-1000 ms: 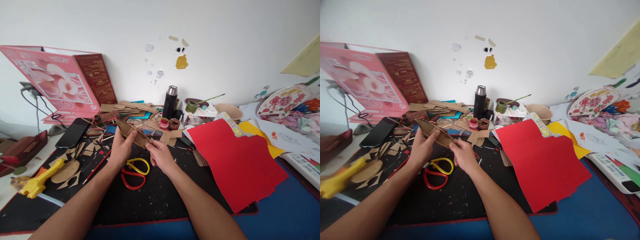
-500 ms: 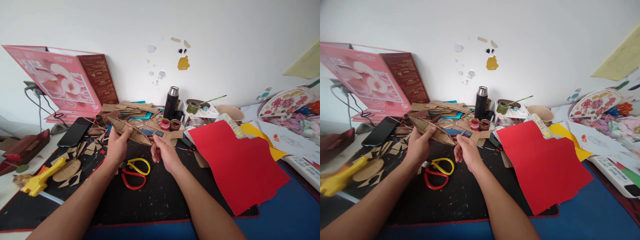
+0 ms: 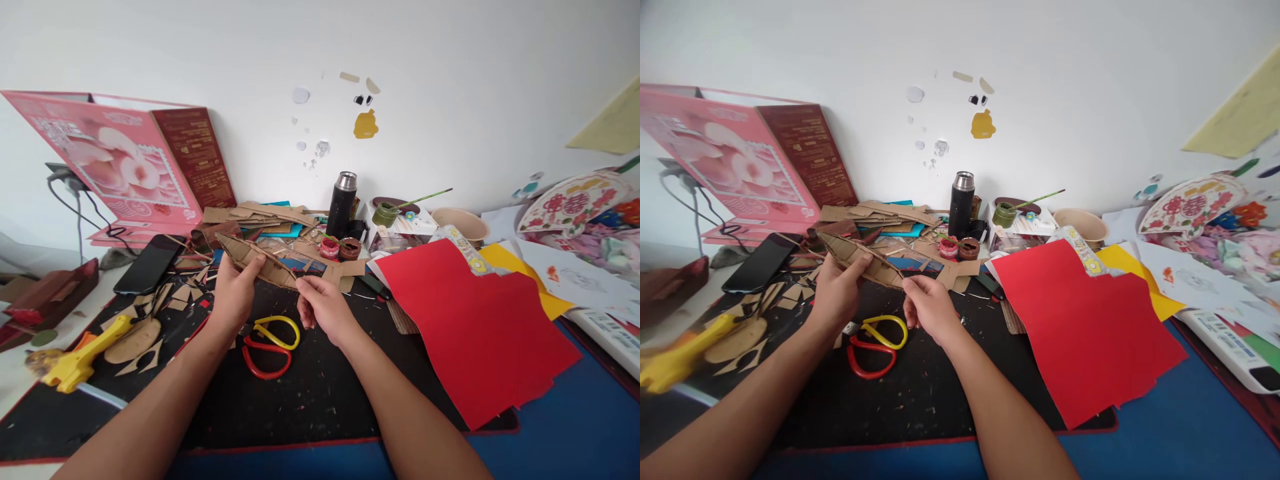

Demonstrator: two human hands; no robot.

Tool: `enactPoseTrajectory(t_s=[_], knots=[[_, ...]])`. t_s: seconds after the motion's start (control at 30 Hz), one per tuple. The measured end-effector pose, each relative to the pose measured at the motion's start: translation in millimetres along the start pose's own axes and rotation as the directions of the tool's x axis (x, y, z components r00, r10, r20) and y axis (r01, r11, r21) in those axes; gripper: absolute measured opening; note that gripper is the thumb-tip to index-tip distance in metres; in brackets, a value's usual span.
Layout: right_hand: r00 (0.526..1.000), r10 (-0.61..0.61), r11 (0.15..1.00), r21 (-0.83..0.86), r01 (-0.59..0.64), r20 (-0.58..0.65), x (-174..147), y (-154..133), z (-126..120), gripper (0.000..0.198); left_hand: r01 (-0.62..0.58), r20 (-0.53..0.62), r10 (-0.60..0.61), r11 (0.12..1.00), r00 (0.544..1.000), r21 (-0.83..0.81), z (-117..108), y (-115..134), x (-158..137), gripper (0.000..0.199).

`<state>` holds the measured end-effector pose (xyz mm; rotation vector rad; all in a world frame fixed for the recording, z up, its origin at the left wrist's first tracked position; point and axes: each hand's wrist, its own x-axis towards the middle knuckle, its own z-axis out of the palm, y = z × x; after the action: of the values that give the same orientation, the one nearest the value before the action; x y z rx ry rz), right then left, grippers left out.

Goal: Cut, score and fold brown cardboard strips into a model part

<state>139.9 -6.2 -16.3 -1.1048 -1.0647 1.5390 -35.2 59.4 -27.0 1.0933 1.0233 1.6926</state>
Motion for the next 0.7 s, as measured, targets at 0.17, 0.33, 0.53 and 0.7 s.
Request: enactPoseTrajectory(t_s=[0.17, 0.33, 0.53, 0.7], knots=[[0.999, -0.017, 0.998, -0.063, 0.015, -0.031, 0.5, 2.8, 0.4, 0.035, 0.005, 0.008, -0.005, 1.000, 1.000, 0.018, -0.1, -1.9, -2.2, 0.039], [1.000, -0.023, 0.999, -0.044, 0.023, -0.003, -0.6, 0.5, 1.7, 0.039, 0.102, -0.039, -0.104, 0.993, 0.994, -0.065, 5.3, 2.2, -0.6, 0.040], [0.999, -0.029, 0.999, -0.025, 0.030, 0.039, -2.5, -1.8, 1.4, 0.049, 0.231, -0.060, -0.247, 0.952, 0.967, -0.202, 9.3, 7.3, 3.5, 0.045], [0.998, -0.041, 0.999, -0.013, 0.041, 0.040, -2.0, -0.3, 1.1, 0.048, 0.269, -0.045, -0.284, 0.939, 0.958, -0.213, 9.2, 5.5, 3.4, 0.045]])
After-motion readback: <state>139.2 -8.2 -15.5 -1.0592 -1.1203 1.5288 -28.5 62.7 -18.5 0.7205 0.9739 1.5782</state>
